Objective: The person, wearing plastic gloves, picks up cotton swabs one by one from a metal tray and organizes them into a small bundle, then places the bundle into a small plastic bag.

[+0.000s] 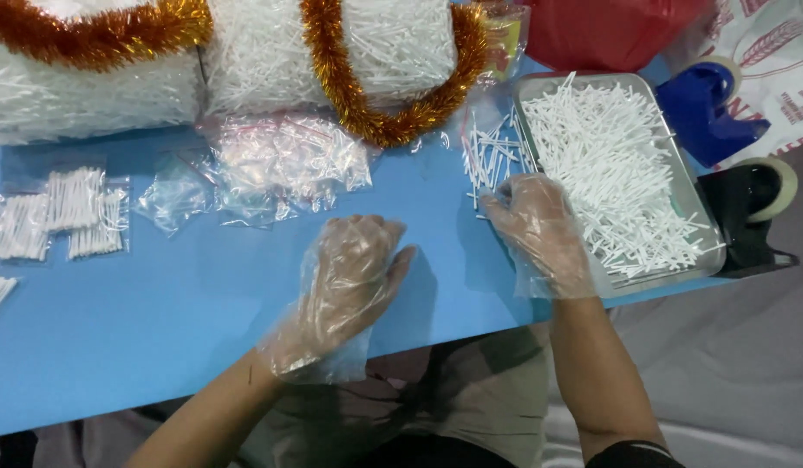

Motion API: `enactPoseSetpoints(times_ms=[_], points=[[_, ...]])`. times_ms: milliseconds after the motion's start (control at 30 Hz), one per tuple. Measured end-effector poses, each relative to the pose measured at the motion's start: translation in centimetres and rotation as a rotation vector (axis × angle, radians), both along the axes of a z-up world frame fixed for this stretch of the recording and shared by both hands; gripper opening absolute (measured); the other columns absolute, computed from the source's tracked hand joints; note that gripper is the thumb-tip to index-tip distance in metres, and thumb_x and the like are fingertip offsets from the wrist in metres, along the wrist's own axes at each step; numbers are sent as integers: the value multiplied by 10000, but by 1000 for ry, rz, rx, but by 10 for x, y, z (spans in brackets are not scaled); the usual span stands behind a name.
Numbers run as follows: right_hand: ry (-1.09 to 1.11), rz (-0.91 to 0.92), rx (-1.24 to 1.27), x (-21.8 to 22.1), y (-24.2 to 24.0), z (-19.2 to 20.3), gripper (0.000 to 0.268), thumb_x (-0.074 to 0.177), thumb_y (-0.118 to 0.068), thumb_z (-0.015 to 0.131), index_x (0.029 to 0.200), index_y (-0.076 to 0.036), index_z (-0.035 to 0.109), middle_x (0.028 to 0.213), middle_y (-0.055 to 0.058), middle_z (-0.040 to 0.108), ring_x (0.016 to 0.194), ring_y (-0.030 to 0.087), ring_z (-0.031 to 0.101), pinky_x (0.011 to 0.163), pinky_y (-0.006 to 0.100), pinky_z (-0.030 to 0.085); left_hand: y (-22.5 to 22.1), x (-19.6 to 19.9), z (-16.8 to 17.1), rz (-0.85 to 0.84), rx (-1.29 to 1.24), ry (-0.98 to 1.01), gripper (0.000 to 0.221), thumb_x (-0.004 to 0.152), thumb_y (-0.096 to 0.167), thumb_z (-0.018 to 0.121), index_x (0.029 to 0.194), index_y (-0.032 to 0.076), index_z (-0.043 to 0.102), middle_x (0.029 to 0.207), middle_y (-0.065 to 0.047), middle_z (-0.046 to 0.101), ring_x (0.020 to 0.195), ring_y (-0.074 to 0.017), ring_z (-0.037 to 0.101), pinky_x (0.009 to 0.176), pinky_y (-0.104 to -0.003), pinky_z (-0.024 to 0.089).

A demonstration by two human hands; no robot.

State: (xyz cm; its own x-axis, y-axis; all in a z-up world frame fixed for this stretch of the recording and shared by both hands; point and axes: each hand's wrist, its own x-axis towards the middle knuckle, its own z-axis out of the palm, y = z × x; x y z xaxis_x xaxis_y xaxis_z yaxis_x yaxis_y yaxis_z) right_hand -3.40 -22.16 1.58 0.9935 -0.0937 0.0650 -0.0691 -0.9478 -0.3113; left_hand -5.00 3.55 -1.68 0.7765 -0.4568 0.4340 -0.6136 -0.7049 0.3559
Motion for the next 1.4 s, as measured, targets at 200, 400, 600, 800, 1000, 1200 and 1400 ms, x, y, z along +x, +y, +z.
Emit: enactPoseSetpoints(times_ms=[200, 400, 600, 800, 1000, 1200, 1400], points=[[179, -129, -34, 29, 10, -2, 597, 874, -528, 699, 1014, 45, 785, 926, 288, 727, 989, 485, 714, 788, 589, 592, -68, 59, -40, -68, -6, 46, 211, 876, 209, 692, 686, 180, 605, 564, 28, 536, 566, -169, 627, 587, -285, 489], [190, -384, 29, 42, -5, -62, 389, 785, -493, 827, 914, -128, 795, 879, 160, 724, 879, 426, 750, 660, 511, 643, -78, 57, -42, -122, -78, 86, 249, 848, 153, 700, 630, 128, 580, 503, -41, 544, 519, -250, 636, 429, -305, 465], [-740, -155, -634, 30, -24, -104, 361, 812, -500, 823, 803, -160, 701, 756, 34, 583, 749, 199, 696, 592, 213, 558, -68, 45, -2, -113, 20, 150, 220, 886, 175, 690, 690, 88, 641, 553, -71, 590, 580, -262, 682, 452, -315, 526], [-1051, -116, -997, 59, -30, -130, 393, 884, -532, 685, 845, -142, 702, 927, 86, 560, 938, 194, 605, 844, 361, 454, -61, 37, 2, -117, -40, 85, 144, 941, 212, 662, 868, 111, 734, 641, -70, 662, 648, -225, 713, 483, -246, 548], [-903, -140, -1539, 10, 21, -16, 487, 1042, -476, 577, 759, -93, 677, 695, 109, 572, 774, 197, 649, 878, 293, 567, -60, 34, -2, -153, 13, 138, 181, 948, 213, 647, 942, 58, 740, 681, -123, 684, 709, -285, 734, 525, -307, 580], [-849, -118, -1893, 9, 17, -16, 370, 1002, -113, 622, 638, -149, 564, 624, 25, 545, 729, 126, 589, 972, 306, 520, -59, 36, -6, -140, -35, 62, 152, 931, 188, 671, 939, 58, 749, 654, -111, 675, 684, -273, 729, 556, -292, 582], [-892, -20, -1440, -6, 32, 17, 269, 984, -22, 623, 762, -165, 571, 722, -14, 495, 828, 76, 572, 961, 236, 470, -58, 35, -5, -133, -58, 72, 170, 928, 199, 662, 941, 54, 750, 649, -103, 673, 673, -266, 721, 556, -297, 568]])
